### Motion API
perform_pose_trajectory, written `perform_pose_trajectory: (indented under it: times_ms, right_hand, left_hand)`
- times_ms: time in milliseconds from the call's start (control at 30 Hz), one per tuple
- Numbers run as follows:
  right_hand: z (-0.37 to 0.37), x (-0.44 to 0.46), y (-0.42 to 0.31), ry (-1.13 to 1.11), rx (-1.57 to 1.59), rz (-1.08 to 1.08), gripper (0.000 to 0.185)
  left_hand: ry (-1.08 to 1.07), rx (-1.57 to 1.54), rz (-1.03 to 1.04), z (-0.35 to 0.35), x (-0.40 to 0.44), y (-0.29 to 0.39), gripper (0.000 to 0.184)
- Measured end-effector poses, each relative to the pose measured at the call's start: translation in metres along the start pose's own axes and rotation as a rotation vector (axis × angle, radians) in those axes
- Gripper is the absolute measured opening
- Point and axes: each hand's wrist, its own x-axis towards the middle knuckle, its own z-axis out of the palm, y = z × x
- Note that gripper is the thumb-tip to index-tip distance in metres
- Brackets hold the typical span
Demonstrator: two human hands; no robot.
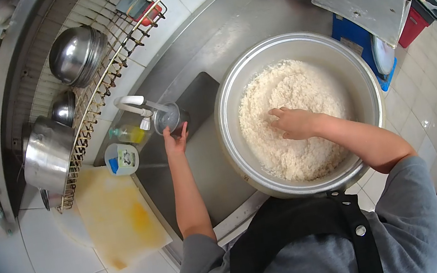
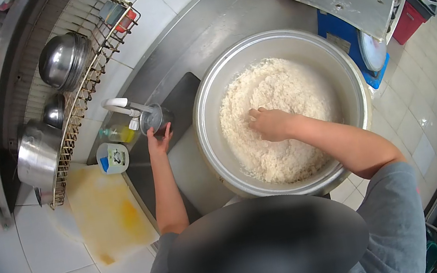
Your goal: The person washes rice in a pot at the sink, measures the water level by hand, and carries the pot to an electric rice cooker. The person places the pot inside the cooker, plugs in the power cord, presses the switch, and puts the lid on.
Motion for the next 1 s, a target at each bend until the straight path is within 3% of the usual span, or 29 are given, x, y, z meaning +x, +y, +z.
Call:
perform_pose_trajectory:
  times_ms: [233, 433, 500, 567, 1000]
  right_hand:
    - [-0.006, -0.001, 0.002, -0.029, 0.026, -0.012, 0.047]
    - [-0.003, 0.002, 0.011, -0.061, 0.043, 0.000, 0.047]
    - [-0.005, 0.001, 0.011, -0.056, 0.054, 0.000, 0.046]
    - [-0.008, 0.000, 0.009, -0.105, 0.003, 0.017, 0.057]
    - [-0.003, 0.002, 0.012, -0.062, -0.011, 0.007, 0.051]
  left_hand:
    - [-0.036, 0.031, 0.012, -0.011, 0.009, -0.001, 0.064]
    - [0.097, 0.007, -0.023, -0.014, 0.005, -0.007, 0.065]
    - [-0.042, 0.047, 0.031, -0.017, 0.000, -0.009, 0.068]
    - [-0.003, 0.021, 0.012, -0.015, -0.003, -0.009, 0.069]
    - [0.035, -0.084, -0.048, -0.025, 0.013, -0.005, 0.067]
